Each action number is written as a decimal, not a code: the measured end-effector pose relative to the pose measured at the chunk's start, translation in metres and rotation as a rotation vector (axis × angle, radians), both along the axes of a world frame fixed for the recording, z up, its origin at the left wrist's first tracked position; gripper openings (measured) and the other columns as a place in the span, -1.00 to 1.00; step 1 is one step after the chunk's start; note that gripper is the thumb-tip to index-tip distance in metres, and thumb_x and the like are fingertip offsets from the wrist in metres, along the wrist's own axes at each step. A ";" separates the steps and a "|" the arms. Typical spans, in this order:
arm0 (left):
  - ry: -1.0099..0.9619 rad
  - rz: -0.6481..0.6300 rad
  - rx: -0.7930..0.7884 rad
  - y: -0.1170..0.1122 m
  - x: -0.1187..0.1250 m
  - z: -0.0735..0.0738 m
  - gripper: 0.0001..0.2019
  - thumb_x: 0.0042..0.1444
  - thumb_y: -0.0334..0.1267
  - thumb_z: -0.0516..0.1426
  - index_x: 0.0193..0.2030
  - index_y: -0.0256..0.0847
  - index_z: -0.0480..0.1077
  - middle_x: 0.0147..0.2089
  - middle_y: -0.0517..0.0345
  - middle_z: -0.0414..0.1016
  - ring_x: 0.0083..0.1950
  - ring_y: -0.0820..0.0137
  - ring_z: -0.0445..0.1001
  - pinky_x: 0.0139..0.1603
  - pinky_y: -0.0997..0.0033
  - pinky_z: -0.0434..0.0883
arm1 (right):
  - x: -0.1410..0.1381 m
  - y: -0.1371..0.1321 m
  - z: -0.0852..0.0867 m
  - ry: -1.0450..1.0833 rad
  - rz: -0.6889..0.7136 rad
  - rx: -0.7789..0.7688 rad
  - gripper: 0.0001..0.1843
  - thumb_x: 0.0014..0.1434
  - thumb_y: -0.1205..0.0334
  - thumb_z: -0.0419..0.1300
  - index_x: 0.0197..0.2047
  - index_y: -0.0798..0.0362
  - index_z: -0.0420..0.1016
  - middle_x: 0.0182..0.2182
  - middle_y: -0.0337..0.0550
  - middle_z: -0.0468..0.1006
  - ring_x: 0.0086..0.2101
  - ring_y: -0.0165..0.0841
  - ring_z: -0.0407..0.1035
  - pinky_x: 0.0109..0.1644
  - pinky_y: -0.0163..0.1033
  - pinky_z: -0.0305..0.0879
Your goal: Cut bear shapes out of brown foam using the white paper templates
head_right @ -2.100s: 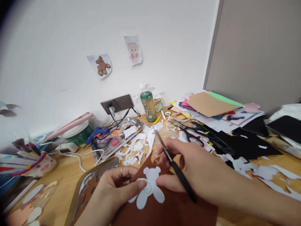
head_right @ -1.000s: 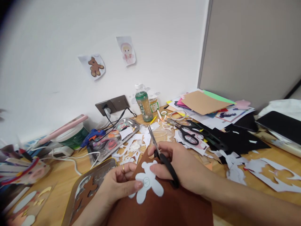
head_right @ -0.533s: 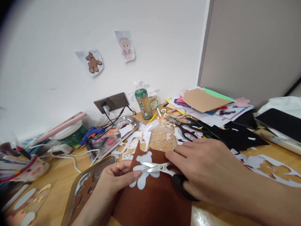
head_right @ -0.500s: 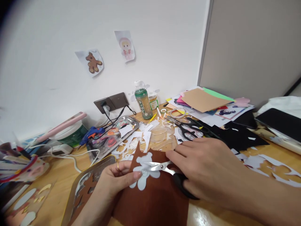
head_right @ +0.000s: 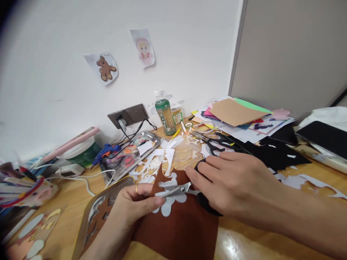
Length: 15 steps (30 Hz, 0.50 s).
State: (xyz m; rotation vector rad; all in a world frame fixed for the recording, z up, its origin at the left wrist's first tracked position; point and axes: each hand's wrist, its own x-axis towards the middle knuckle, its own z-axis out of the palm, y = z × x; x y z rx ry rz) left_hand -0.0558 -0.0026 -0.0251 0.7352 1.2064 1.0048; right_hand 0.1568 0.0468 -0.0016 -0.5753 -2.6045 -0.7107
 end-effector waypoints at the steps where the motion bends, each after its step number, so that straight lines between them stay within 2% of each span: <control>1: -0.012 -0.004 0.001 0.000 0.000 0.000 -0.86 -0.28 -0.31 0.35 -0.49 -0.26 0.57 -0.48 0.11 0.60 -0.47 0.48 0.45 -0.39 0.54 0.32 | -0.001 0.001 0.000 -0.001 0.009 -0.009 -0.67 0.18 0.46 -0.11 -0.23 0.12 0.48 -0.48 -0.13 0.58 -0.50 -0.28 0.41 -0.47 -0.18 0.15; 5: -0.085 0.001 0.021 0.002 0.000 -0.001 -0.91 -0.27 -0.39 0.35 -0.54 -0.27 0.55 -0.53 0.16 0.60 -0.50 0.54 0.45 -0.41 0.62 0.32 | -0.001 0.004 -0.005 0.022 0.027 -0.057 -0.69 0.12 0.45 -0.08 -0.22 0.13 0.46 -0.48 -0.16 0.56 -0.50 -0.28 0.39 -0.46 -0.18 0.14; 10: -0.129 -0.033 0.031 0.003 -0.001 -0.002 -0.90 -0.25 -0.39 0.34 -0.51 -0.29 0.54 -0.48 0.14 0.62 -0.47 0.53 0.49 -0.39 0.62 0.36 | 0.000 0.007 -0.006 0.031 0.018 -0.175 -0.58 -0.12 0.46 0.00 -0.16 0.09 0.44 -0.48 -0.21 0.53 -0.50 -0.29 0.37 -0.44 -0.19 0.18; 15: -0.138 -0.045 0.063 0.005 -0.002 -0.002 -0.91 -0.21 -0.41 0.33 -0.49 -0.29 0.55 -0.45 0.16 0.62 -0.44 0.55 0.49 -0.35 0.65 0.36 | -0.002 0.008 -0.002 0.029 0.014 -0.163 -0.57 -0.18 0.47 0.00 -0.20 0.09 0.46 -0.48 -0.18 0.53 -0.52 -0.29 0.37 -0.48 -0.22 0.14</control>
